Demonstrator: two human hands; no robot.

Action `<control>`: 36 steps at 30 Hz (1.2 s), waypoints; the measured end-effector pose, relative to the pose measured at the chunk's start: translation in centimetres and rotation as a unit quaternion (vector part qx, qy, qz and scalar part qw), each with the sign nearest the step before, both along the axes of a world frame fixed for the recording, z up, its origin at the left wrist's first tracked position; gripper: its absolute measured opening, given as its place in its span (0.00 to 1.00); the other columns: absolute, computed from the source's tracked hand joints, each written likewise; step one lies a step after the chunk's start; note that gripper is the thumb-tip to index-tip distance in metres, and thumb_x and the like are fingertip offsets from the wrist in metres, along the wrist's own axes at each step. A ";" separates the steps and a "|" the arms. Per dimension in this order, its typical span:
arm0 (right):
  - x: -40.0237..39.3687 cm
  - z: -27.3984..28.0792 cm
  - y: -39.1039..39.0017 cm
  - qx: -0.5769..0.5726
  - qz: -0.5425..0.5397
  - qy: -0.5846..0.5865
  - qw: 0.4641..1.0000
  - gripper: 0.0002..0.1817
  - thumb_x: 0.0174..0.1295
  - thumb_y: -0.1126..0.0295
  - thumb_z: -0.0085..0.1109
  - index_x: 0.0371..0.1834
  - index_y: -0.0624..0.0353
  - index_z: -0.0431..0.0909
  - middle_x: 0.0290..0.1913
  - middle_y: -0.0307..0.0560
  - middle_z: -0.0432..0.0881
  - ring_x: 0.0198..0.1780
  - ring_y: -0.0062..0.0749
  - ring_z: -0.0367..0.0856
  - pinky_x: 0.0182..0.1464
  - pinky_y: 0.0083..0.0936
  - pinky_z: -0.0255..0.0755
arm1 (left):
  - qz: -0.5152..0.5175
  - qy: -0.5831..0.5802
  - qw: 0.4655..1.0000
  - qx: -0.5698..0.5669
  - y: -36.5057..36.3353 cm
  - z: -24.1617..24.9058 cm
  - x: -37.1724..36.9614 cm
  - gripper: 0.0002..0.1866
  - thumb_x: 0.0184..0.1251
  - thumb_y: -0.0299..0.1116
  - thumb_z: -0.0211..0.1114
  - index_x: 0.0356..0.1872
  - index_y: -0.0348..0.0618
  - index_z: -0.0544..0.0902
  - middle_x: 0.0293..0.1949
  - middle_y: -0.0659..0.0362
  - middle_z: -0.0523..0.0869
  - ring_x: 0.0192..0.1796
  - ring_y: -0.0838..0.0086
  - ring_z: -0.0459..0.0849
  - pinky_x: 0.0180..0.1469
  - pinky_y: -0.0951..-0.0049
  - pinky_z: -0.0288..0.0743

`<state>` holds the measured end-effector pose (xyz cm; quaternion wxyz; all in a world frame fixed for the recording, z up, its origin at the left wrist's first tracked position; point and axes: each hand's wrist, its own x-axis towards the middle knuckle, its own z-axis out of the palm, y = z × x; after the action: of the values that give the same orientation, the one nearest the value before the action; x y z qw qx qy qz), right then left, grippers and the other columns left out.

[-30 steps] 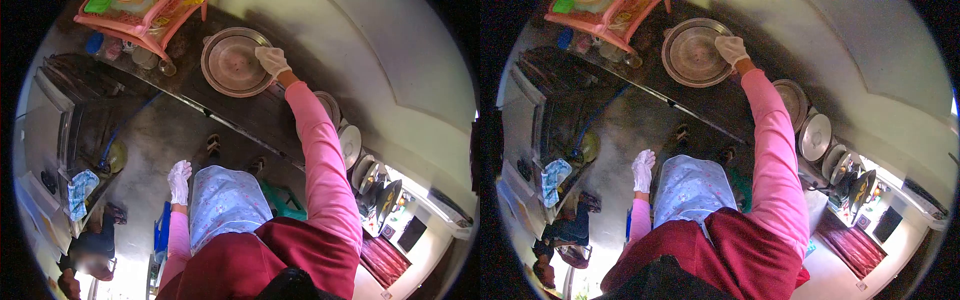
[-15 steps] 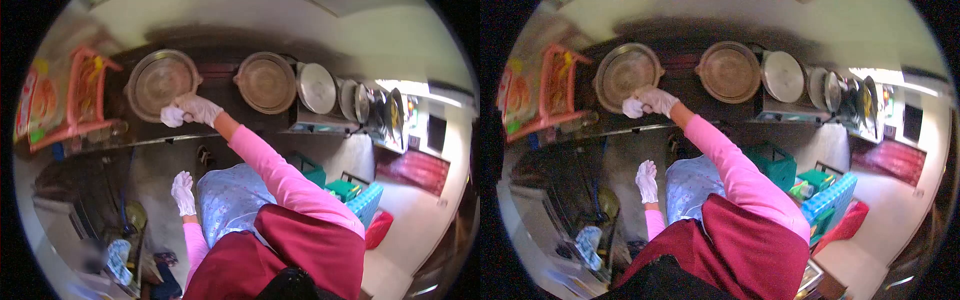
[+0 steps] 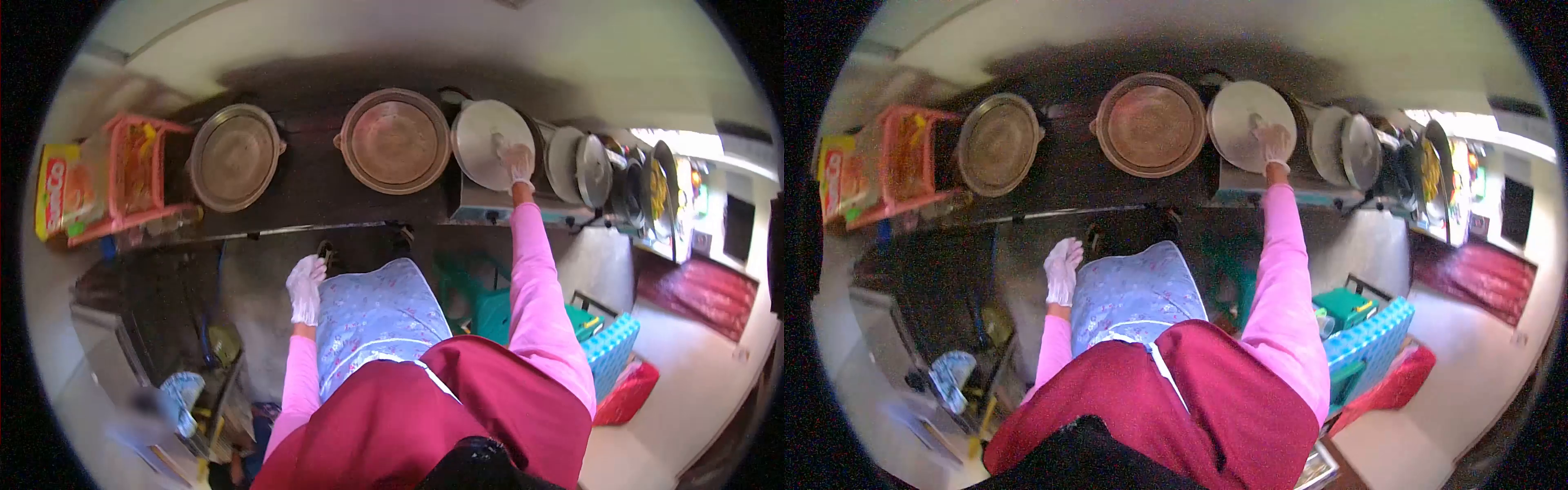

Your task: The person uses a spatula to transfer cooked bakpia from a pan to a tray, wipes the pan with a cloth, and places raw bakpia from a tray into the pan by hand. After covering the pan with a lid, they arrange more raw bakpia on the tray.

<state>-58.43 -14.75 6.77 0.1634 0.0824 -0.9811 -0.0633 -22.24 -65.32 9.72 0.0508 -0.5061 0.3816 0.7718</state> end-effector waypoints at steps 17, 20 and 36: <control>2.4 15.2 -22.9 -0.049 0.103 -0.284 0.952 0.20 0.68 0.55 0.52 0.52 0.52 0.86 0.45 0.57 0.87 0.50 0.48 0.85 0.57 0.39 0.75 | 0.061 -0.024 0.998 -0.001 8.6 2.4 1.7 0.13 0.71 0.41 0.66 0.45 0.42 0.85 0.37 0.58 0.89 0.32 0.77 0.85 0.37 0.76 0.80; 1.8 4.5 -30.0 -0.158 0.289 -0.168 0.929 0.24 0.68 0.46 0.52 0.43 0.55 0.87 0.39 0.57 0.87 0.45 0.52 0.85 0.54 0.45 0.74 | 0.064 -0.017 0.998 -0.013 6.2 3.6 2.1 0.14 0.72 0.40 0.65 0.47 0.40 0.84 0.39 0.56 0.89 0.34 0.76 0.86 0.38 0.76 0.80; 6.7 8.0 -27.6 -0.461 0.015 -0.083 0.883 0.08 0.54 0.65 0.66 0.30 0.58 0.86 0.37 0.44 0.88 0.38 0.34 0.84 0.44 0.32 0.76 | -0.008 -0.058 0.998 -0.022 -6.6 2.0 7.0 0.17 0.74 0.39 0.62 0.53 0.35 0.81 0.43 0.51 0.88 0.38 0.70 0.85 0.42 0.73 0.79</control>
<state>-51.77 -42.39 14.79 0.1016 0.0179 -0.9083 0.4055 -15.21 -71.90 11.72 0.0683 -0.5479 0.3991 0.7320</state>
